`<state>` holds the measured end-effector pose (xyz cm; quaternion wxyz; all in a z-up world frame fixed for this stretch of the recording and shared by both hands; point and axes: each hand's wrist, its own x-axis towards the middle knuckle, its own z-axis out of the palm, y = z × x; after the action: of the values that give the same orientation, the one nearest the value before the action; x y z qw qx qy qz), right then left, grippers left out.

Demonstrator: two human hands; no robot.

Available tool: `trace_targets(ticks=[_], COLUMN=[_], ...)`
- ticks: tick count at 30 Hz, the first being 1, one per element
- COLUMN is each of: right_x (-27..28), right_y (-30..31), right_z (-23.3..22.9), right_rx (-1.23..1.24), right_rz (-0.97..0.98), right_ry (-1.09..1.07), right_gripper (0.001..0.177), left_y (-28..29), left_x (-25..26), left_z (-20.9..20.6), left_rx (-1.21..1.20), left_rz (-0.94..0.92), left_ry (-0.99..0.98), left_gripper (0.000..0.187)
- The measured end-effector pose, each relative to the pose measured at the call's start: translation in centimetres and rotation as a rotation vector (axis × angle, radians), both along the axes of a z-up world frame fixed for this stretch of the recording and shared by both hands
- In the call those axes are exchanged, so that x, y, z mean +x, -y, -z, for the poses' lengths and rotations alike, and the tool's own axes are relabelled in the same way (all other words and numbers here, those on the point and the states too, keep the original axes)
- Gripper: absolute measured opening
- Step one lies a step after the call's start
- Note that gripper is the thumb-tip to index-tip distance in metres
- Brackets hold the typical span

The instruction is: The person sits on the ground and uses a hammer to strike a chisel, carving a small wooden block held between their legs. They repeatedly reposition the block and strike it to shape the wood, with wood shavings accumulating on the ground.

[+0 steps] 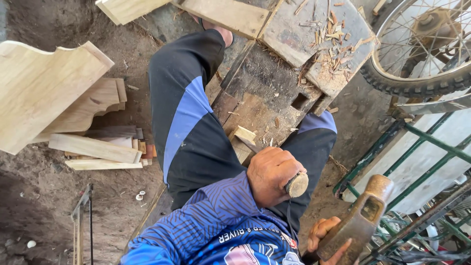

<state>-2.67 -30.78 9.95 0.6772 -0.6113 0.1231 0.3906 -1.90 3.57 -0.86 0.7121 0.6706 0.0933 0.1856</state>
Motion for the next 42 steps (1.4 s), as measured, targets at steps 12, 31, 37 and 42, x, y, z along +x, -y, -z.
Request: trace_targets(ticks=[12, 31, 37, 42], right_x=[0.9, 1.0, 3.9, 11.0], right_y=[-4.0, -9.0, -6.0, -9.1], right_z=[1.9, 1.6, 4.9, 5.5], right_rx=[-0.442, 0.325, 0.426, 0.338], right_rz=[-0.234, 0.535, 0.457, 0.327], right_ry=[0.103, -0.22, -0.343, -0.179], right_gripper=[0.054, 0.037, 0.029, 0.028], left_y=[-0.3, 20.6, 8.1, 1.4], left_x=[0.3, 0.5, 4.7, 0.4], left_z=[0.3, -11.1, -9.0, 1.9], left_rx=[-0.004, 0.155, 0.367, 0.561], left_rz=[0.048, 0.129, 0.019, 0.003], left_ry=[0.013, -0.655, -0.647, -0.374], left_gripper=[0.022, 0.037, 0.054, 0.091])
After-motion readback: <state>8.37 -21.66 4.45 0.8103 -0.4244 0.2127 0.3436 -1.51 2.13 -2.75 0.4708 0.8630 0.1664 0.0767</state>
